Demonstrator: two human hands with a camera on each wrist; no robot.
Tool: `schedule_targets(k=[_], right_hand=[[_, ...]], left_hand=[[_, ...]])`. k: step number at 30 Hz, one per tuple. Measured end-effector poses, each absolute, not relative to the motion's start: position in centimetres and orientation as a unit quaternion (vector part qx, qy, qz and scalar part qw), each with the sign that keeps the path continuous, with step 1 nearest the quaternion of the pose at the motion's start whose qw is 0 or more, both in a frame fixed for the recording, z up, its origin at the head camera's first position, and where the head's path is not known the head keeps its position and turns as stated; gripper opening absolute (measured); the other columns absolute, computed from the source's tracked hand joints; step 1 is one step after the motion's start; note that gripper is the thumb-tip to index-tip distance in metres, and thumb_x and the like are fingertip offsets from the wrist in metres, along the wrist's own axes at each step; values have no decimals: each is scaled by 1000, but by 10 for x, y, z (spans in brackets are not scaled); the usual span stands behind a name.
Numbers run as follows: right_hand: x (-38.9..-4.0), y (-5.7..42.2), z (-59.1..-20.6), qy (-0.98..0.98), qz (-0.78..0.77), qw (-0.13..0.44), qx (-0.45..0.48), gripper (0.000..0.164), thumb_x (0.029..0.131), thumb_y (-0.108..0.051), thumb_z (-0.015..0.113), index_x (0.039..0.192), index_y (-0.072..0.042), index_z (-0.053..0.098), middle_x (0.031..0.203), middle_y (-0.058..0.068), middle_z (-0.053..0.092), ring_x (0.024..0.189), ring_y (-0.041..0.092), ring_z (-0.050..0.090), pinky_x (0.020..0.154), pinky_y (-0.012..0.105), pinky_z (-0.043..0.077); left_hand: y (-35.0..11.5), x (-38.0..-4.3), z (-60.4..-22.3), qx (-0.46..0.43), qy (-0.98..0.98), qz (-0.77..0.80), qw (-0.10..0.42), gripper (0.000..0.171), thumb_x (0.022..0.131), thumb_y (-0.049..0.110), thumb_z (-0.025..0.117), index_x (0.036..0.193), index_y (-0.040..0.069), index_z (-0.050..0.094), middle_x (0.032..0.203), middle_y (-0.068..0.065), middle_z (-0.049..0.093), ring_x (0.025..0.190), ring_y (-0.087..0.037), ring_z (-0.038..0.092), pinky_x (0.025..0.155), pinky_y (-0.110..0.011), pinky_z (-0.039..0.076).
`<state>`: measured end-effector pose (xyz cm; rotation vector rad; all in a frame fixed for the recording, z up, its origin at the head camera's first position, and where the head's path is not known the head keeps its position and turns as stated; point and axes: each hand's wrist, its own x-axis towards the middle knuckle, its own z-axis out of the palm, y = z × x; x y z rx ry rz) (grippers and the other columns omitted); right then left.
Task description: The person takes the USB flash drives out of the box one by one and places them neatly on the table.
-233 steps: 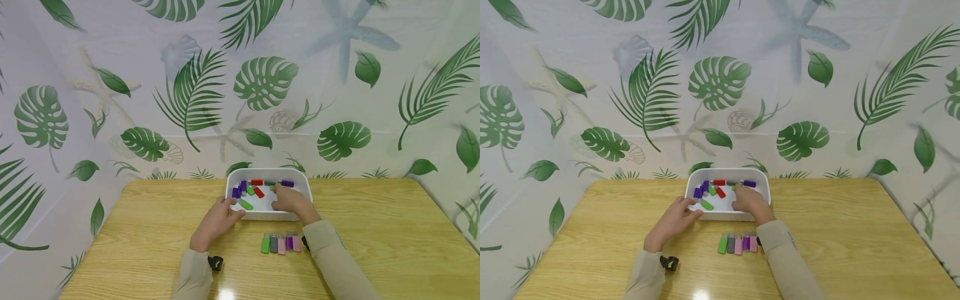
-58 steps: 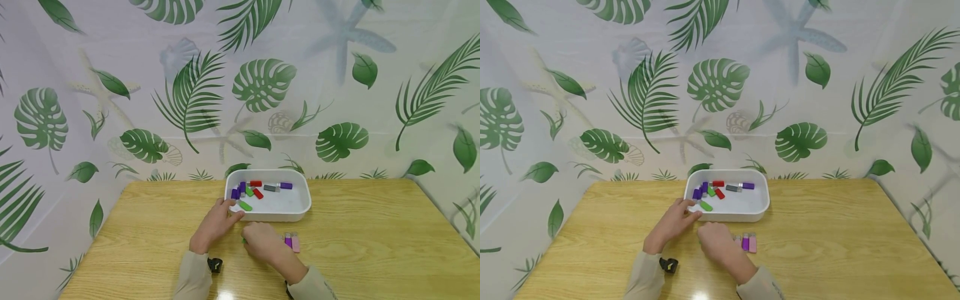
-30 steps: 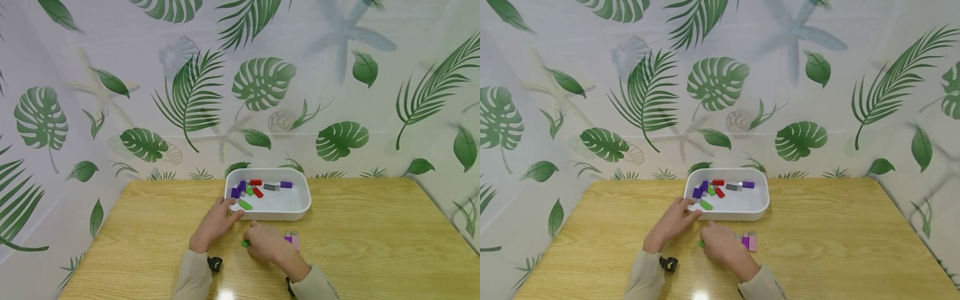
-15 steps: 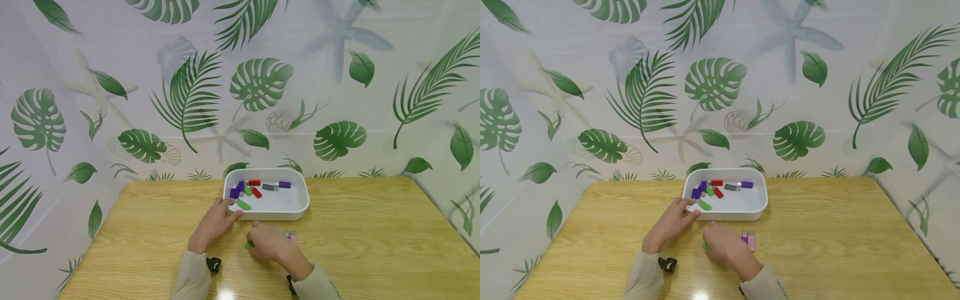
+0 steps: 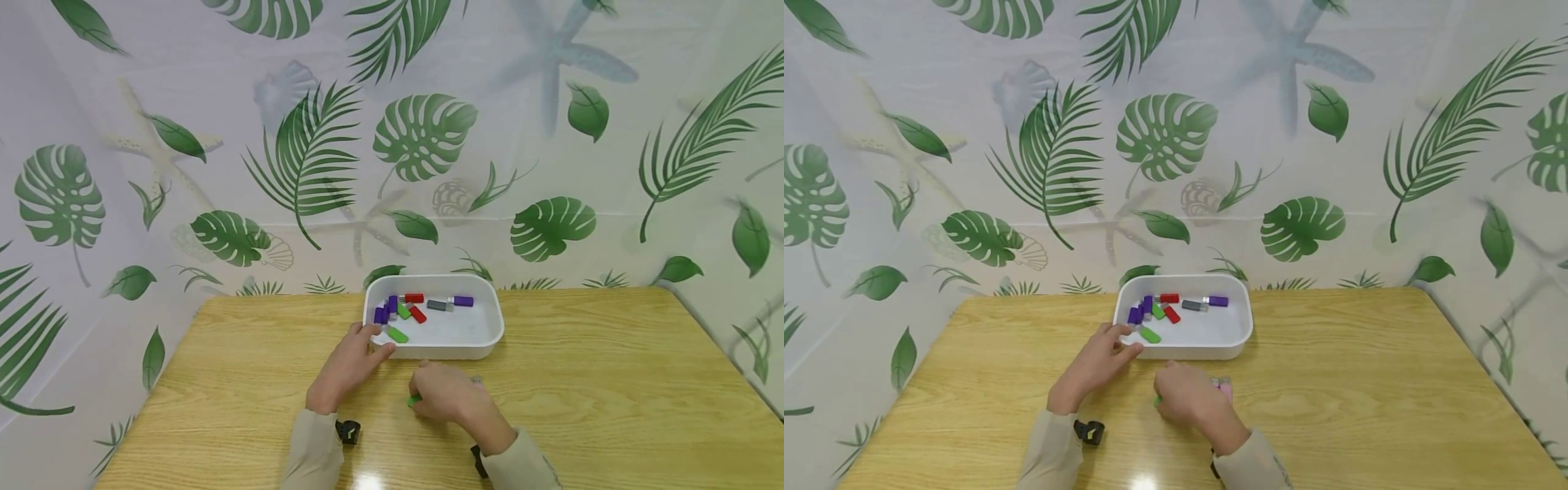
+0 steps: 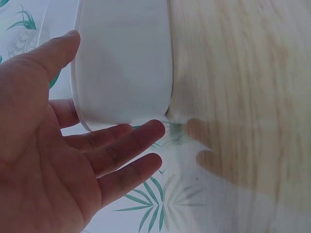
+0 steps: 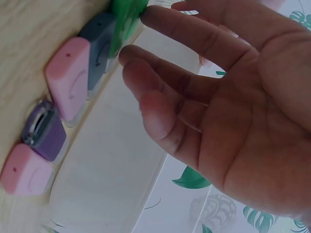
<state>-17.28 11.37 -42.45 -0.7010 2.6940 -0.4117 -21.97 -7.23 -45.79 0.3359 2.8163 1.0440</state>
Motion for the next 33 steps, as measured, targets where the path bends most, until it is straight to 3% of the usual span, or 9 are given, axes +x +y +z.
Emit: schedule_targets(k=[9, 14, 17, 21, 26, 33], right_hand=[[-174, 115, -427, 940, -161, 176, -242, 9, 81, -19, 74, 86, -12, 73, 81, -5, 55, 72, 10, 46, 64, 28, 43], [-178, 118, -425, 930, -188, 166, -270, 23, 84, -20, 70, 103, -6, 70, 71, -5, 55, 62, 9, 46, 59, 26, 42], [-183, 123, -422, 927, -212, 142, -274, 31, 87, -23, 67, 111, -4, 67, 81, -1, 65, 64, 8, 54, 65, 29, 48], [-191, 132, -414, 936, -241, 100, -236, 27, 88, -25, 65, 107, -7, 68, 92, 1, 67, 73, 11, 58, 71, 33, 50], [-202, 145, -408, 946, -258, 46, -190, 15, 88, -21, 66, 99, -10, 69, 77, -4, 61, 65, 11, 52, 61, 27, 45], [-227, 149, -408, 944, -254, 5, -211, 9, 89, -18, 62, 90, -12, 68, 73, -5, 60, 62, 11, 51, 57, 25, 44]], left_hand=[[-75, -218, -460, 110, 930, 344, 60, 60, 92, 53, 52, 133, 9, 50, 136, -12, 43, 112, -25, 48, 97, -46, 42], [-77, -218, -463, 119, 932, 338, 52, 59, 93, 52, 52, 132, 8, 51, 136, -13, 43, 114, -24, 49, 96, -44, 43], [-77, -219, -463, 127, 932, 336, 46, 58, 93, 50, 51, 132, 7, 51, 134, -13, 45, 113, -23, 50, 95, -42, 44], [-77, -220, -461, 130, 933, 333, 38, 58, 93, 50, 52, 131, 7, 52, 131, -12, 46, 108, -21, 51, 93, -40, 45], [-75, -221, -459, 138, 930, 338, 40, 56, 94, 48, 53, 130, 6, 53, 129, -14, 47, 106, -22, 51, 93, -41, 45], [-74, -221, -458, 130, 929, 343, 45, 57, 94, 48, 52, 132, 6, 51, 131, -15, 46, 107, -23, 52, 93, -42, 45]])
